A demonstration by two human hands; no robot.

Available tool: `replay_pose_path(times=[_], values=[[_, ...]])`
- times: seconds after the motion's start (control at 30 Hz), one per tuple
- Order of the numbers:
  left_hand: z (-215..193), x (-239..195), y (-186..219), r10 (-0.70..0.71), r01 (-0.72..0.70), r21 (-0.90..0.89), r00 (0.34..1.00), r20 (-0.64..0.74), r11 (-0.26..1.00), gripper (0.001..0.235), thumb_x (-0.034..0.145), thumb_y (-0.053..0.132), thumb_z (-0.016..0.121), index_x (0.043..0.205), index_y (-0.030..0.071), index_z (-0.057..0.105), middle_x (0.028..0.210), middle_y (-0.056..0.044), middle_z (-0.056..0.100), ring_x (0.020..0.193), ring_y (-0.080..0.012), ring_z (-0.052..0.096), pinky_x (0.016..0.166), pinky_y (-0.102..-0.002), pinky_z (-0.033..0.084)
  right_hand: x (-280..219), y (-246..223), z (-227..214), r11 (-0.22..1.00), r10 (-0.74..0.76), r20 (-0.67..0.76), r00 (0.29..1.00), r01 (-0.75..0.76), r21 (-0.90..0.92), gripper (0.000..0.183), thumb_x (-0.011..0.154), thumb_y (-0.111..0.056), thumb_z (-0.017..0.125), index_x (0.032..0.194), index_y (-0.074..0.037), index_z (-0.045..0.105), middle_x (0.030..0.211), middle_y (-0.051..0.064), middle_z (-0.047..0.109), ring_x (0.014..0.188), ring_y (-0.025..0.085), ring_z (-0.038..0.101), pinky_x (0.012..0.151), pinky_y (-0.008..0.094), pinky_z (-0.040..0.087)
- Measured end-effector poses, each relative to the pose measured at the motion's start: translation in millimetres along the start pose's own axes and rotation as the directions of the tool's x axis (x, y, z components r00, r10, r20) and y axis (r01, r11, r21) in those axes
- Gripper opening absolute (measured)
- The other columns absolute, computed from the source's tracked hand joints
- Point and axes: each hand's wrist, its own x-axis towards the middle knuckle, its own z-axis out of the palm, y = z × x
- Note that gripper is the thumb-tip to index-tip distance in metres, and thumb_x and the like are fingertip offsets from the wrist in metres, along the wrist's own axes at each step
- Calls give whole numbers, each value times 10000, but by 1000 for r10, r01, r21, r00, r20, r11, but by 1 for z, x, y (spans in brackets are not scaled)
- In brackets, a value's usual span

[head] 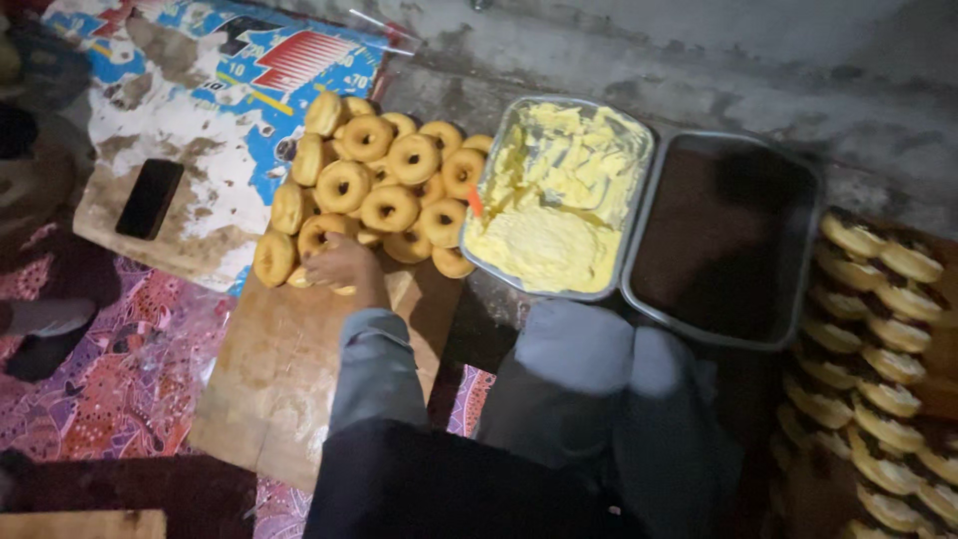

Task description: The person splits plain donuts in half, spreads a yellow filling on the bottom half, and dips the top half into a tray of dark crumbs before assembling them. The finished donuts are placed in a row on a wooden board.

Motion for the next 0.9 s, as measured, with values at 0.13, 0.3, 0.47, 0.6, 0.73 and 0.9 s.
replay_pose_path(times=[0.13, 0.3, 0.47, 0.6, 0.73, 0.9], values=[[-1, 53, -27, 130, 21, -248, 806, 577, 969, 504, 738, 311, 810, 1080, -28, 658, 993, -168, 696, 906, -359, 694, 774, -476, 561, -5, -18, -2, 999, -34, 23, 999, 34, -12, 335, 972, -275, 691, 1124, 23, 698, 1094, 182, 699, 950, 251, 662, 808, 394, 540], [18, 104, -41, 425, -362, -269, 874, 234, 893, 495, 844, 374, 872, 1010, -36, 649, 970, -192, 708, 912, -352, 672, 854, -440, 553, -25, -47, 10, 997, -69, 50, 996, 70, -24, 317, 995, -250, 664, 1158, 21, 692, 1119, 179, 692, 973, 250, 658, 828, 388, 538], [26, 111, -43, 196, -54, -254, 791, 579, 966, 468, 881, 309, 825, 1123, -19, 593, 1064, -164, 678, 963, -307, 667, 875, -416, 560, -46, -61, 27, 997, -62, 40, 997, 64, -42, 304, 1017, -225, 638, 1192, 19, 686, 1144, 177, 685, 997, 249, 654, 849, 382, 536], [27, 126, -45, 181, -9, -248, 712, 679, 969, 465, 911, 256, 787, 1213, -5, 549, 1140, -142, 654, 1004, -271, 662, 892, -397, 566, -47, -61, 31, 995, -100, 40, 994, 101, -13, 295, 1036, -205, 616, 1220, 17, 680, 1164, 174, 679, 1016, 248, 651, 865, 378, 535], [24, 120, -56, 139, 226, -458, 759, 636, 860, 479, 941, 204, 750, 1303, 8, 505, 1215, -120, 629, 1046, -235, 657, 908, -377, 572, -34, -84, 29, 977, -208, 30, 978, 206, 61, 290, 1054, -185, 595, 1247, 15, 675, 1184, 172, 674, 1035, 247, 648, 882, 373, 533], [-76, -6, -91, 208, 781, -524, 481, 852, 339, 518, 978, 139, 703, 1415, 25, 450, 1309, -93, 599, 1097, -190, 652, 929, -353, 579, -64, -195, 105, 589, -408, 568, 715, -269, 762, 318, 1142, -246, 504, 1199, 22, 667, 963, 165, 656, 882, 262, 636, 775, 358, 561]])
